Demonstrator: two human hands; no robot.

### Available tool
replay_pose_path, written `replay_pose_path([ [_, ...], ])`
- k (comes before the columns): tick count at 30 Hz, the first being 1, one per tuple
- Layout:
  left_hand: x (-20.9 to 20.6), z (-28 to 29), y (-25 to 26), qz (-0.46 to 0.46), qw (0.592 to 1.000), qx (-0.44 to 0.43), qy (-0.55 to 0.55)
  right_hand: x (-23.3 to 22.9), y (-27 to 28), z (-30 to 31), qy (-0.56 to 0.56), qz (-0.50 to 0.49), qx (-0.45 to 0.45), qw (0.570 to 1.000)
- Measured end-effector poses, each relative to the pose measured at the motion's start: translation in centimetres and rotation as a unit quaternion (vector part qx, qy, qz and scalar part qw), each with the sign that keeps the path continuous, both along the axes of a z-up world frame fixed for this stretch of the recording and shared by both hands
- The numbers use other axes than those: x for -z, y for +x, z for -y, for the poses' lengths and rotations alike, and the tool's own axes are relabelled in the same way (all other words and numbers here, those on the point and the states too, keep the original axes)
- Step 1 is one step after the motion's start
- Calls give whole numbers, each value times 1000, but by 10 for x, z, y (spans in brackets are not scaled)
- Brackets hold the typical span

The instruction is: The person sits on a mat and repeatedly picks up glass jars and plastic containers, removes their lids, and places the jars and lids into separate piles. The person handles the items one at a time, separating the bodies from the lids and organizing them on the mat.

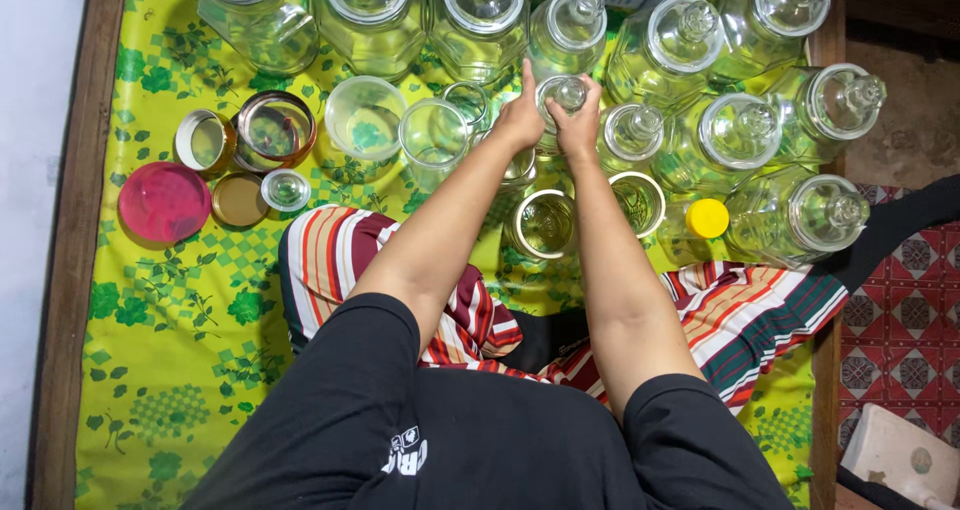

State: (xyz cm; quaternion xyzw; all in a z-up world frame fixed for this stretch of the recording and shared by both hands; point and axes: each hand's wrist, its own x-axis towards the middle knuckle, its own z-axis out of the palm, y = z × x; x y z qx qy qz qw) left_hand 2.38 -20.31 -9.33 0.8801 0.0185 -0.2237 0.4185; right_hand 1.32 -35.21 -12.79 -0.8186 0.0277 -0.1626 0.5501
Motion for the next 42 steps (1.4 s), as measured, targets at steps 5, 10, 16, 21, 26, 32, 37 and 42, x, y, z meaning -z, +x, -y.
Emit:
replay_pose_path([
  [5, 22, 5, 8, 95, 995, 25, 11, -26, -7, 4, 100, -17, -17, 995],
  [10, -7, 4, -11, 199, 947, -90, -234, -90, -42, -14, 189, 83, -52, 977],
  [16, -105, -63, -85, 5, 800, -85, -594, -182, -101, -64, 242, 97, -208, 943],
  [21, -145, -152, -152, 49, 753, -159, -636, -222, -142, -115, 128, 145, -305, 933],
  [26, -92, -264, -204, 170, 690, -267, -651, -224, -174, -133, 104, 115, -325, 933],
  [32, 48, -391, -252, 181, 555, -459, -670, -204, -186, -116, 70, 86, -330, 937],
  [37, 127, -430, -290, 110, 553, -562, -605, -185, -185, -89, 105, 60, -298, 947],
  [42, 143, -432, -303, 97, 580, -553, -590, -165, -188, -62, 74, 49, -239, 967],
])
